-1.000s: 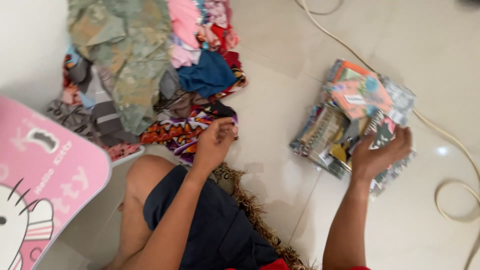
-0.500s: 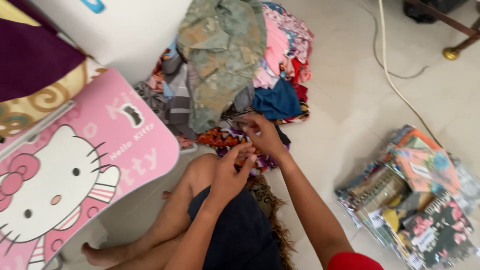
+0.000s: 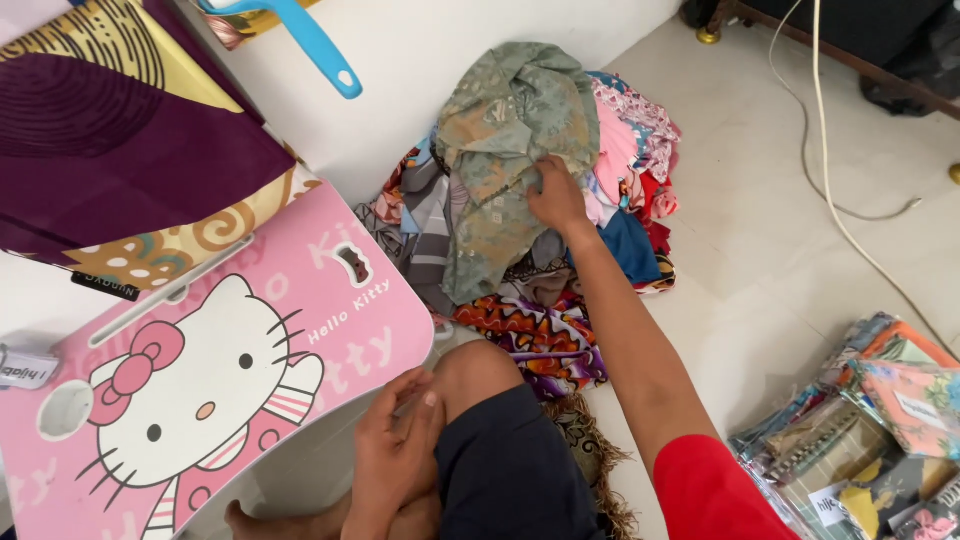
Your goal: A person uses a lint roller to clean a small piece of fabric, places it into a plastic bag, and then unfolds and inspects a larger piece of green patterned fabric.
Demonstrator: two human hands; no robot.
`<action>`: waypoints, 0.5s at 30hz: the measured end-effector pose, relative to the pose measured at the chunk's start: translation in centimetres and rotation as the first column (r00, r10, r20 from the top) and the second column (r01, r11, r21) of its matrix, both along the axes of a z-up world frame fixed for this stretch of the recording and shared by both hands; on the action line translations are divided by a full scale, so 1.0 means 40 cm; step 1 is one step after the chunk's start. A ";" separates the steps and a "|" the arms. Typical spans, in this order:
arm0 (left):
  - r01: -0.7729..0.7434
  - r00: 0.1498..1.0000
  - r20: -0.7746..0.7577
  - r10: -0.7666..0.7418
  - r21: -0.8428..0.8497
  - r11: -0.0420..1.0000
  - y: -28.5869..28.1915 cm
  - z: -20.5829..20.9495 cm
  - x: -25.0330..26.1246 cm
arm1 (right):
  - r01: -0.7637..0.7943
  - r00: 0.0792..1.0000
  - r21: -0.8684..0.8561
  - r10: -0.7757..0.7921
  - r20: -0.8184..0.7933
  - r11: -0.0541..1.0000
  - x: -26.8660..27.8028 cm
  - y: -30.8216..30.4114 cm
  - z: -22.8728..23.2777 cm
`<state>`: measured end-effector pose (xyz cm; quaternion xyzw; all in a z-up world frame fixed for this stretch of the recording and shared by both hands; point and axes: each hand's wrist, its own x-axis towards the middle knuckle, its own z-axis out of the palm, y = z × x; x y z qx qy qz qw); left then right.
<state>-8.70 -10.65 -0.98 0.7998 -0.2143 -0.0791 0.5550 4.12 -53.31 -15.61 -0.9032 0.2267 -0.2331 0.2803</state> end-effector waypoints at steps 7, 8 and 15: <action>0.029 0.999 0.015 -0.029 0.025 0.999 0.065 -0.035 0.019 | -0.032 0.988 -0.208 -0.001 -0.157 0.978 0.050 0.024 0.086; 0.048 0.998 0.031 -0.049 0.045 0.998 0.080 -0.036 0.018 | -0.078 0.969 -0.166 0.035 -0.245 0.983 0.075 0.022 0.095; -0.015 1.000 0.007 0.015 -0.024 1.000 0.155 -0.077 0.033 | -0.019 0.879 -0.149 -0.054 -0.474 0.989 0.046 0.191 0.101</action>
